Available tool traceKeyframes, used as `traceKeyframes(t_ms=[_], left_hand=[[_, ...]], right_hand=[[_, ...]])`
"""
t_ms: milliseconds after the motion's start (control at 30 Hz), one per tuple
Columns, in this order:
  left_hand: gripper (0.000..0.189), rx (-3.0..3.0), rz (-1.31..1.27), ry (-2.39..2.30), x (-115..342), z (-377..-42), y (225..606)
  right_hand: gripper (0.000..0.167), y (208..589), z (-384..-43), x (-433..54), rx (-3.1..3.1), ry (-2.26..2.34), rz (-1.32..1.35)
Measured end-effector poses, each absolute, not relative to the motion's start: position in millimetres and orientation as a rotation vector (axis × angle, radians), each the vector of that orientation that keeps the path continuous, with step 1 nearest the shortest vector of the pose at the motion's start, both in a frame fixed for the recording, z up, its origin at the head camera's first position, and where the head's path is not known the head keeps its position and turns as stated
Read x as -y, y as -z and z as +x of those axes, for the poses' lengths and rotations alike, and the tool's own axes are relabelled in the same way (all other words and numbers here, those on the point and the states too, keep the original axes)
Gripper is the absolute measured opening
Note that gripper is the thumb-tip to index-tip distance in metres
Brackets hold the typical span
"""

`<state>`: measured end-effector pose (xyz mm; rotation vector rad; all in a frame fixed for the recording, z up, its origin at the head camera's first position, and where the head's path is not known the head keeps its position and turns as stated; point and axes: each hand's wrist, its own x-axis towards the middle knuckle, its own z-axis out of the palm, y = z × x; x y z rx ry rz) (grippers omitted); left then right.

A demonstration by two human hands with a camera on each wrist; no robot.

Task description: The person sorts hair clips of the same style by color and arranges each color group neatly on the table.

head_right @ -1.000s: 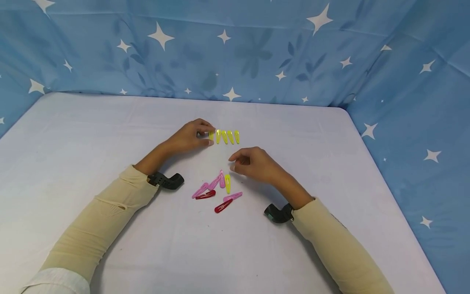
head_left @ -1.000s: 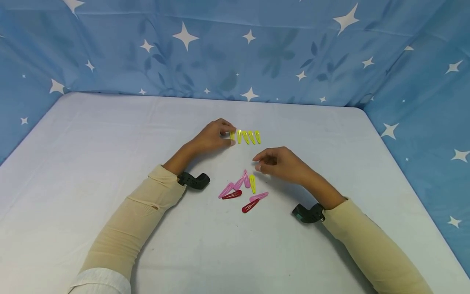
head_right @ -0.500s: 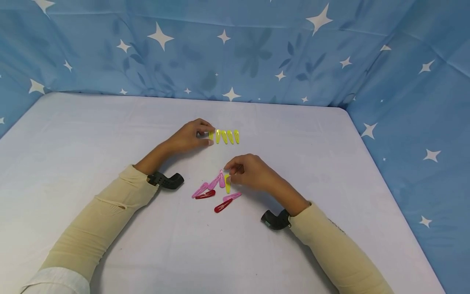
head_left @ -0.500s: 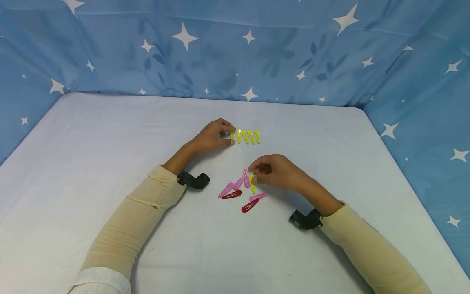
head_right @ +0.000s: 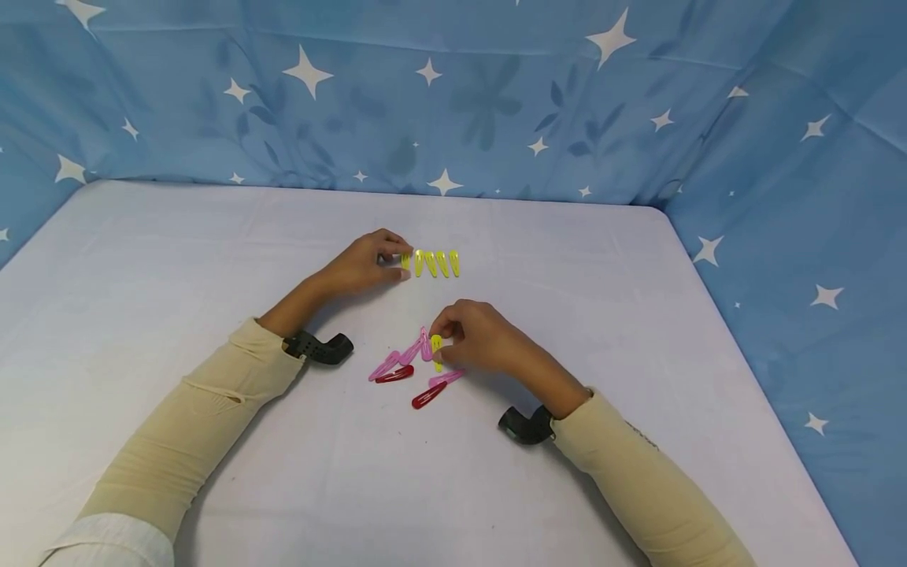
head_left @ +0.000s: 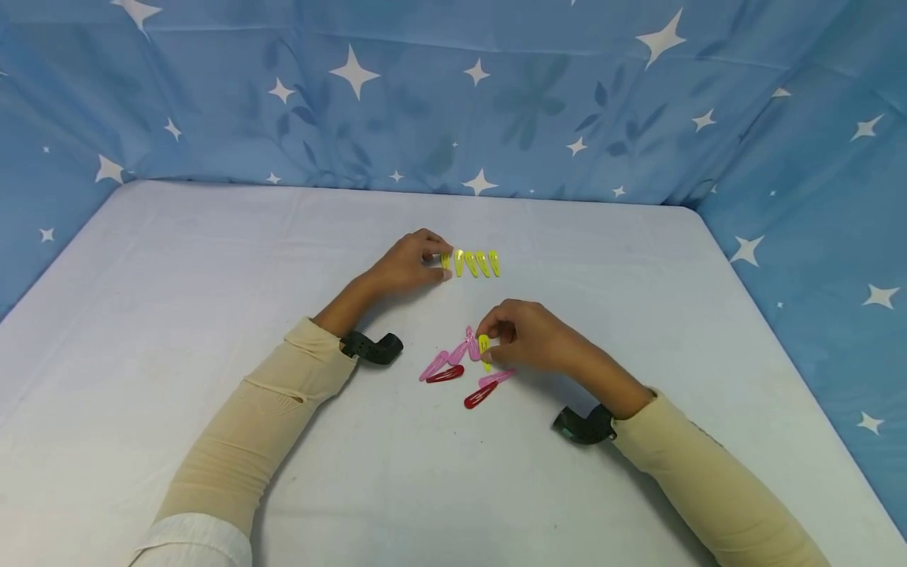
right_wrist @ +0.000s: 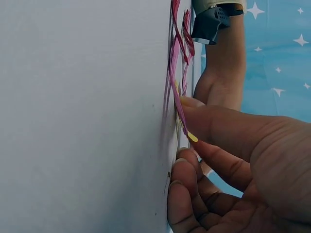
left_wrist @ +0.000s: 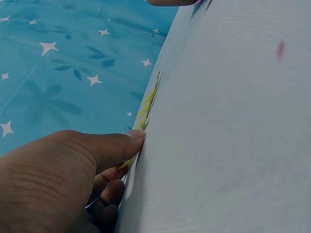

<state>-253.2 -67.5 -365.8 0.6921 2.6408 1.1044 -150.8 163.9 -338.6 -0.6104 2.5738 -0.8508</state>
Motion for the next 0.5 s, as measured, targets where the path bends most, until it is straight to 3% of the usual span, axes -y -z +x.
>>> traceKeyframes(t_ms=[500], left_hand=[[0.049,-2.652,0.697,-1.104,67.8,-254.4,368.1]], right_hand=[[0.019,338.2,-147.2,-161.9,-2.608,0.928,-0.573]])
